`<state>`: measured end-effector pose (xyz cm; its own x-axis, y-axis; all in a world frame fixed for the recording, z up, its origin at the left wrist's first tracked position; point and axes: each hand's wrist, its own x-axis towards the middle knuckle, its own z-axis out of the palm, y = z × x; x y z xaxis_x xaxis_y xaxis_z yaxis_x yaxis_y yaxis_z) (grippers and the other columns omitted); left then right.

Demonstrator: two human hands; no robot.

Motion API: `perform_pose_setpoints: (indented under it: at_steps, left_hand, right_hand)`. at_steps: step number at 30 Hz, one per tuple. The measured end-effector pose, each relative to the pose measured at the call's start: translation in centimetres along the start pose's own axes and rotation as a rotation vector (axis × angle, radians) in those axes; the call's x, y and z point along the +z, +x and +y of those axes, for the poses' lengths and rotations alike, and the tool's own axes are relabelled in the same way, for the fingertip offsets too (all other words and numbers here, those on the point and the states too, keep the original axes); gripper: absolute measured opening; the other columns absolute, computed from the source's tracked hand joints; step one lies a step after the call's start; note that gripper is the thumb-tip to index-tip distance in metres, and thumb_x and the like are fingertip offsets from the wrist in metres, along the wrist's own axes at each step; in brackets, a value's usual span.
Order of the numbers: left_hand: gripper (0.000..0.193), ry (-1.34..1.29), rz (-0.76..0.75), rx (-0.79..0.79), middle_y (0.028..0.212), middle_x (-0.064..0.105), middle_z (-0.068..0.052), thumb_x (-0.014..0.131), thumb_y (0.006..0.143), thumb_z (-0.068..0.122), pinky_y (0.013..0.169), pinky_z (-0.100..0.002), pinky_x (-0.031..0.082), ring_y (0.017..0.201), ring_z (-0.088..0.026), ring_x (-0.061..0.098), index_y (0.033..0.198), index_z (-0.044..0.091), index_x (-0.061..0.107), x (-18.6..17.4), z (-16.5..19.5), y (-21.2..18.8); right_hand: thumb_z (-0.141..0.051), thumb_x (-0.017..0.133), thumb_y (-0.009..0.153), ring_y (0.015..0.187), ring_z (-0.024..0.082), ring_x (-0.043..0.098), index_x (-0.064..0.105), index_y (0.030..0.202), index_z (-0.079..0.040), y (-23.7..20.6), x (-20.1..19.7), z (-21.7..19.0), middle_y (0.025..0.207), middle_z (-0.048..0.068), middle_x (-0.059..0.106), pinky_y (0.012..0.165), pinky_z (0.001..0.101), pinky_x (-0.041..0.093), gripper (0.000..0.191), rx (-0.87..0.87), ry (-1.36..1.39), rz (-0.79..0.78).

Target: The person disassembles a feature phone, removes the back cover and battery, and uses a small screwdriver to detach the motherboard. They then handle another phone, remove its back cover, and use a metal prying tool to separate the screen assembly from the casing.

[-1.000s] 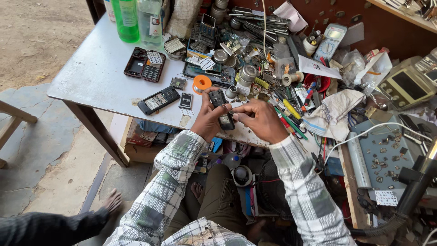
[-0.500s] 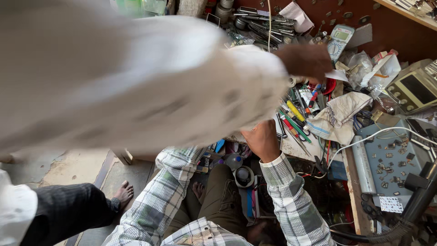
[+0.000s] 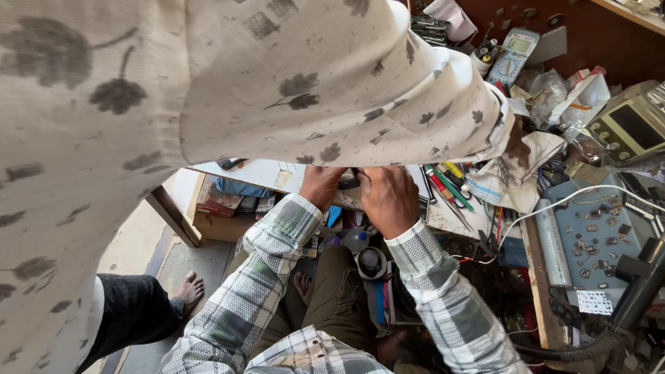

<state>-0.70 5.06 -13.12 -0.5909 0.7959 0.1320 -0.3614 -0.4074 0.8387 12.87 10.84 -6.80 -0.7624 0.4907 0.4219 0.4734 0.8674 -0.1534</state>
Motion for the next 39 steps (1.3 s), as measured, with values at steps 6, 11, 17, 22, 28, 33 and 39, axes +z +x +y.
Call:
perform_pose_setpoints:
  at_steps: [6, 11, 17, 22, 28, 33, 39]
  left_hand:
    - [0.039, -0.1, -0.091, 0.026, 0.133, 0.067, -0.008, 0.07, 0.098, 0.017, 0.1, -0.032, 0.053, 0.116, -0.014, 0.063, 0.133, 0.003, 0.064, -0.2, -0.8, 0.2]
    - [0.039, -0.215, -0.173, -0.008, 0.126, 0.065, -0.007, 0.07, 0.098, 0.016, 0.097, -0.031, 0.054, 0.111, -0.013, 0.063, 0.134, 0.005, 0.059, 0.5, -0.6, 0.3]
    - [0.04, -0.198, -0.116, 0.02, 0.116, 0.062, -0.006, 0.071, 0.096, 0.01, 0.088, -0.029, 0.055, 0.1, -0.013, 0.064, 0.131, 0.006, 0.051, -0.1, -0.4, -0.6]
    - [0.043, -0.179, 0.017, 0.14, 0.107, 0.06, -0.006, 0.071, 0.094, 0.004, 0.081, -0.028, 0.057, 0.091, -0.013, 0.064, 0.128, 0.006, 0.044, 0.2, -0.9, -0.2]
    - [0.063, -0.2, 0.062, 0.186, 0.106, 0.055, -0.008, 0.069, 0.091, -0.006, 0.075, -0.031, 0.057, 0.088, -0.018, 0.062, 0.136, 0.013, 0.029, -0.3, -2.6, 0.1]
    - [0.061, -0.383, -0.083, 0.099, 0.111, 0.054, -0.008, 0.066, 0.093, -0.007, 0.083, -0.036, 0.062, 0.096, -0.02, 0.069, 0.136, 0.015, 0.029, -1.2, -4.6, 0.2]
    - [0.061, -0.437, -0.106, 0.035, 0.114, 0.053, -0.01, 0.063, 0.094, -0.005, 0.081, -0.044, 0.063, 0.101, -0.027, 0.071, 0.137, 0.018, 0.027, -1.3, -5.1, 0.2]
  right_hand:
    - [-0.027, 0.078, 0.089, 0.091, 0.036, 0.069, 0.078, 0.105, -0.012, 2.0, -0.7, 3.4, 0.099, 0.014, 0.075, 0.082, 0.0484, 0.054, 0.022, -0.259, 0.054, -0.017]
    - [-0.024, 0.075, 0.092, 0.09, 0.035, 0.069, 0.076, 0.108, -0.008, 3.6, 0.1, 5.2, 0.102, 0.015, 0.073, 0.081, 0.0475, 0.055, 0.023, -0.504, 0.146, 0.064]
    - [-0.021, 0.073, 0.092, 0.079, 0.033, 0.069, 0.077, 0.102, -0.007, 1.0, 2.5, 4.0, 0.094, 0.015, 0.071, 0.074, 0.0459, 0.056, 0.018, -0.157, 0.025, -0.029]
    - [-0.015, 0.071, 0.09, 0.067, 0.032, 0.069, 0.079, 0.105, -0.007, -1.6, 5.5, 1.2, 0.089, 0.014, 0.068, 0.061, 0.045, 0.055, 0.019, 0.032, 0.038, 0.12]
    - [-0.008, 0.071, 0.094, 0.075, 0.033, 0.068, 0.079, 0.1, -0.008, -1.5, 7.3, 1.4, 0.089, 0.014, 0.066, 0.065, 0.0449, 0.054, 0.009, -0.044, -0.031, 0.131]
    - [-0.016, 0.078, 0.085, 0.075, 0.031, 0.066, 0.082, 0.099, -0.012, -0.8, 5.0, 4.6, 0.08, 0.01, 0.065, 0.065, 0.0453, 0.05, 0.015, -0.067, 0.191, -0.055]
    - [-0.016, 0.078, 0.087, 0.07, 0.028, 0.063, 0.081, 0.104, -0.01, -0.8, 3.8, 4.0, 0.076, 0.011, 0.062, 0.063, 0.043, 0.047, 0.019, -0.112, 0.23, -0.077]
